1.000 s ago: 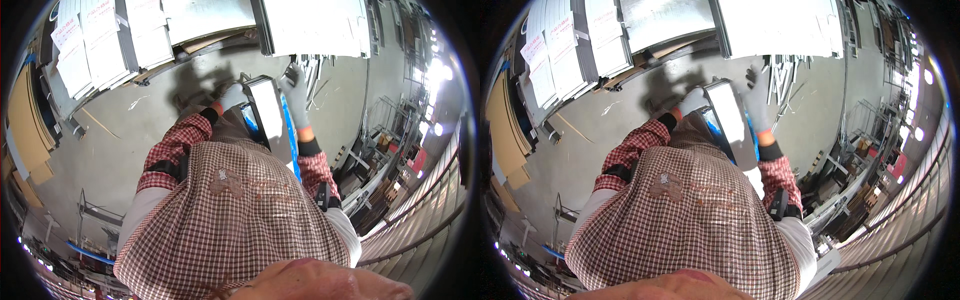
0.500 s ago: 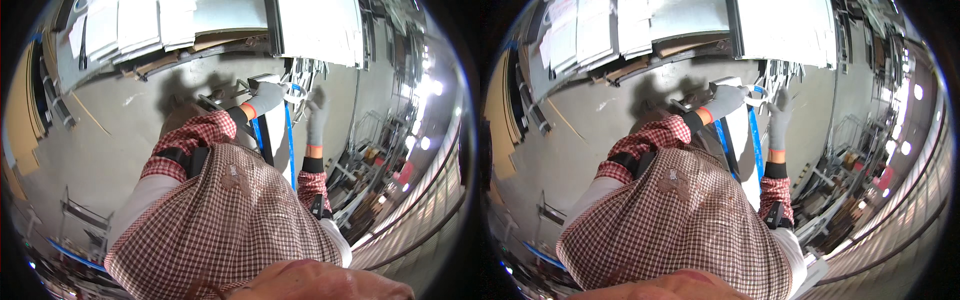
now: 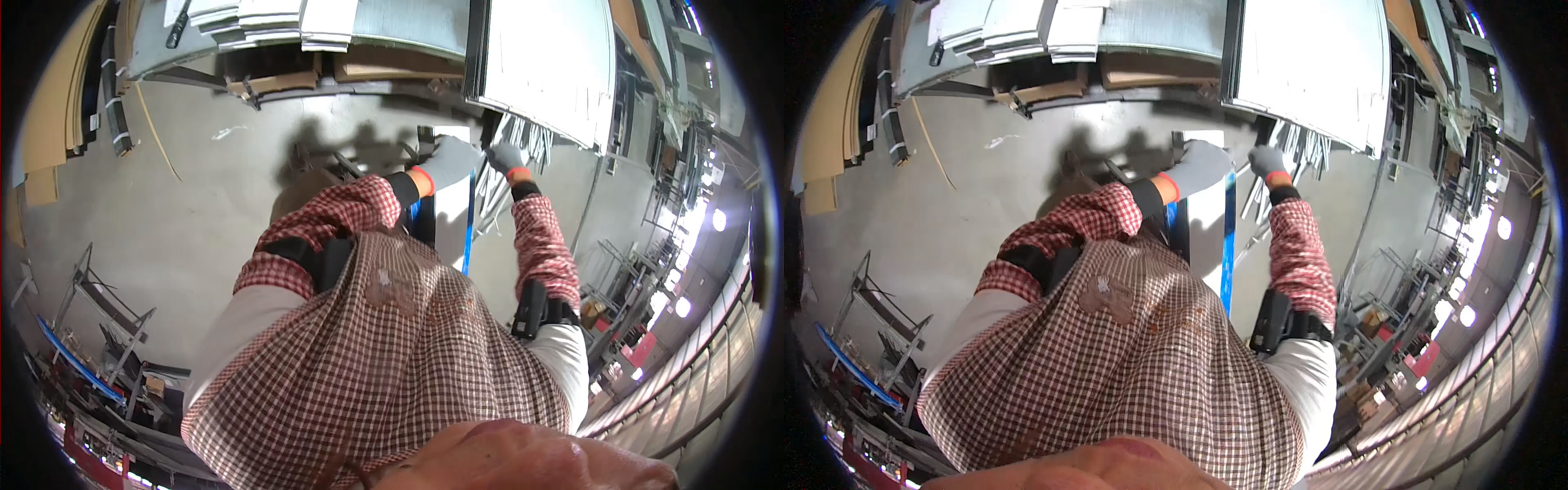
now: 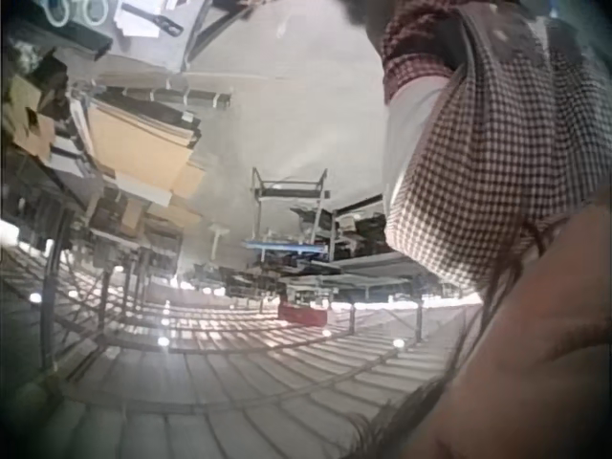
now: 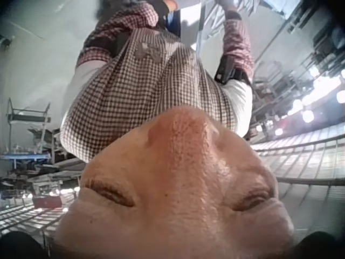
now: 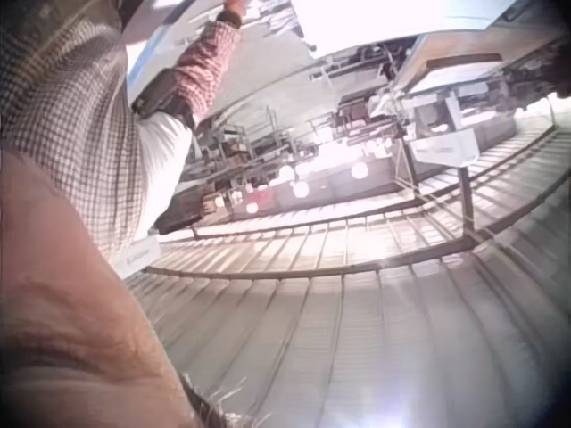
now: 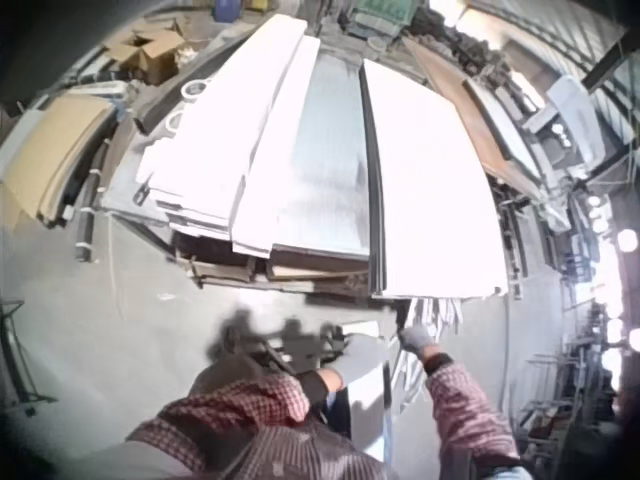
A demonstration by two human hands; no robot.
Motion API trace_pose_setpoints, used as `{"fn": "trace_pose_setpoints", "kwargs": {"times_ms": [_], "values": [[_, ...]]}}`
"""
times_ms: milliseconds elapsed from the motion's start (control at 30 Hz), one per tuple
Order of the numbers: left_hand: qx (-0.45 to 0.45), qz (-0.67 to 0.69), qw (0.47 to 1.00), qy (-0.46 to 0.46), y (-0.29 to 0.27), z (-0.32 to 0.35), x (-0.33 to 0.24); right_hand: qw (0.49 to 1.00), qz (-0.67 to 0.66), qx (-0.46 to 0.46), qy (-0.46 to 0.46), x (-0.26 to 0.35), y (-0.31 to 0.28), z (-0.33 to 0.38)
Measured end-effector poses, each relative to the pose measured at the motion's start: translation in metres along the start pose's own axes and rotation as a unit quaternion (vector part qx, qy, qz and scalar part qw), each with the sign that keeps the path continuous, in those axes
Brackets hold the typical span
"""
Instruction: Sorting and arranging long white and grey plastic/metal extrusions on a workbench.
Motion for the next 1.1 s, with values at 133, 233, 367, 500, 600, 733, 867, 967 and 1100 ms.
{"fn": "trace_pose_setpoints", "kwargs": {"times_ms": [133,233,367,500,600,733,867,967,1100], "values": [[0.071,-0.021,0.997,0.025,-0.006,0.005,-0.012,0.892,-0.434,0.009,0.122,-0.02,0.031,0.041],[0.09,-0.015,0.978,0.188,0.014,0.041,-0.057,0.7,-0.711,0.043,0.045,0.004,-0.031,0.108],[0.189,0.013,0.948,0.256,0.005,0.084,-0.081,0.469,-0.873,0.055,-0.121,0.058,-0.079,0.242],[0.099,0.139,0.971,0.169,0.042,0.143,-0.135,0.232,-0.957,0.128,0.117,0.111,0.161,0.373],[0.076,0.162,0.976,0.125,0.074,0.24,-0.274,-0.089,-0.996,-0.024,0.014,0.109,0.391,0.439],[0.004,-0.022,0.992,0.124,0.166,0.34,-0.438,-0.065,-0.985,-0.155,0.029,0.083,0.506,0.515],[-0.011,0.007,0.997,0.082,0.175,0.396,-0.516,-0.075,-0.976,-0.204,-0.035,0.08,0.565,0.516],[-0.076,-0.032,0.995,0.053,0.139,0.439,-0.525,-0.14,-0.95,-0.245,-0.134,0.077,0.527,0.522],[-0.208,0.111,0.969,-0.067,0.126,0.482,-0.475,0.206,-0.91,-0.318,-0.17,0.142,0.435,0.552]]}}
Point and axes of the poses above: each hand's wrist, its own z-axis away from the middle knuckle, its own y-axis out of the palm, x = y × z, the point moved 8 cm from there along -z, towards the middle knuckle, and after that the axes turned 7 degrees about y, right-handed, at the moved point
